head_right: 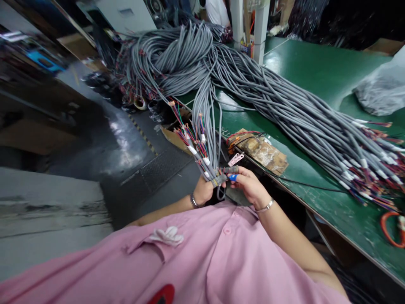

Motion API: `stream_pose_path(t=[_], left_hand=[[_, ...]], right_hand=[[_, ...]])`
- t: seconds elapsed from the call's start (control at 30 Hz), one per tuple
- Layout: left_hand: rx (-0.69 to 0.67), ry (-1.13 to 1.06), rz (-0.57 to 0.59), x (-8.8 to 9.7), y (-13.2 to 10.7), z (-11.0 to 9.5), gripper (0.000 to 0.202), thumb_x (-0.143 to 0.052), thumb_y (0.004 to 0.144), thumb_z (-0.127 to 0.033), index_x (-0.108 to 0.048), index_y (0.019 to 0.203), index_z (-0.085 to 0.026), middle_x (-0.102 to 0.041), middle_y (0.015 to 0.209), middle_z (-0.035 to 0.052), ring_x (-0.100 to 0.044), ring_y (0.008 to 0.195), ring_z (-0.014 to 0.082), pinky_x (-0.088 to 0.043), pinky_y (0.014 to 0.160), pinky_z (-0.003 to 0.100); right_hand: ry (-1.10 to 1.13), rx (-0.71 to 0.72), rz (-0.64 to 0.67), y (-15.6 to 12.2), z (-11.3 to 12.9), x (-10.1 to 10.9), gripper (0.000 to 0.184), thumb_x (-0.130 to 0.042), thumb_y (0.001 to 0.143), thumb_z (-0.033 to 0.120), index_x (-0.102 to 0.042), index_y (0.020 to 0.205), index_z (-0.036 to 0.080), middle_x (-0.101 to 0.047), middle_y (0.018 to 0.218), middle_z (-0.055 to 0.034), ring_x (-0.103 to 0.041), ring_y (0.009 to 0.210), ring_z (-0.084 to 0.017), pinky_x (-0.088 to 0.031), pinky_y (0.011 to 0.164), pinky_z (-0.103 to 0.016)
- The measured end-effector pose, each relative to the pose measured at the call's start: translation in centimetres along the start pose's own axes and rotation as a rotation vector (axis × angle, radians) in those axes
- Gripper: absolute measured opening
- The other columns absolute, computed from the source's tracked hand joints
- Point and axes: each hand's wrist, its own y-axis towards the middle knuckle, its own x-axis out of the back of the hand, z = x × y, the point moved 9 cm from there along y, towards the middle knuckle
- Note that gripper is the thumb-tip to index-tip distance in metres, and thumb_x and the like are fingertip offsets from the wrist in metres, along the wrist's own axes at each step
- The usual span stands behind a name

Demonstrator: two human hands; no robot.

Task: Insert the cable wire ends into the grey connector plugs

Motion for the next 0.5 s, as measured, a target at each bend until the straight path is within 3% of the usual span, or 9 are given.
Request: stream_pose_path(t=[0.23, 0.37, 0.5], left_hand=[[0.003, 0.027, 0.032, 0.0, -0.1, 0.1, 0.027, -0.072, 0.074, -0.04, -0.068, 0.067, -0.014, -0.065, 0.056, 0.0027, -0.057, 0.054, 0.013, -0.044, 0.057, 0.025], [-0.025, 0.073, 0.054, -0.1, -0.1, -0.2, 0.029, -0.071, 0.075, -0.04, -0.067, 0.062, -0.014, -0.065, 0.057, 0.0032, -0.056, 0.055, 0.0123, -0.044, 0.059, 0.025], [0.011, 0.033, 0.05, -0.1, -0.1, 0.4, 0.027, -0.073, 0.074, -0.041, -0.068, 0.069, -0.014, -0.064, 0.056, 0.0022, -0.056, 0.054, 0.0124, -0.044, 0.057, 0.025]], right_hand=[[-0.075, -0.021, -0.061, 0.5, -0.5, 1.7, 0.022, -0.077, 0.07, 0.033, -0.073, 0.085, 0.018, -0.068, 0.079, -0.0019, -0.052, 0.058, -0.008, -0.045, 0.057, -0.024], [-0.178, 0.024, -0.066, 0.6, -0.1, 1.7, 0.026, -0.081, 0.065, 0.032, -0.072, 0.085, 0.018, -0.067, 0.074, -0.0008, -0.052, 0.058, -0.008, -0.042, 0.056, -0.024], [-0.241, 0.064, -0.071, 0.6, 0.1, 1.4, 0.028, -0.081, 0.064, 0.034, -0.071, 0.084, 0.017, -0.066, 0.07, -0.0001, -0.051, 0.057, -0.009, -0.042, 0.056, -0.025]])
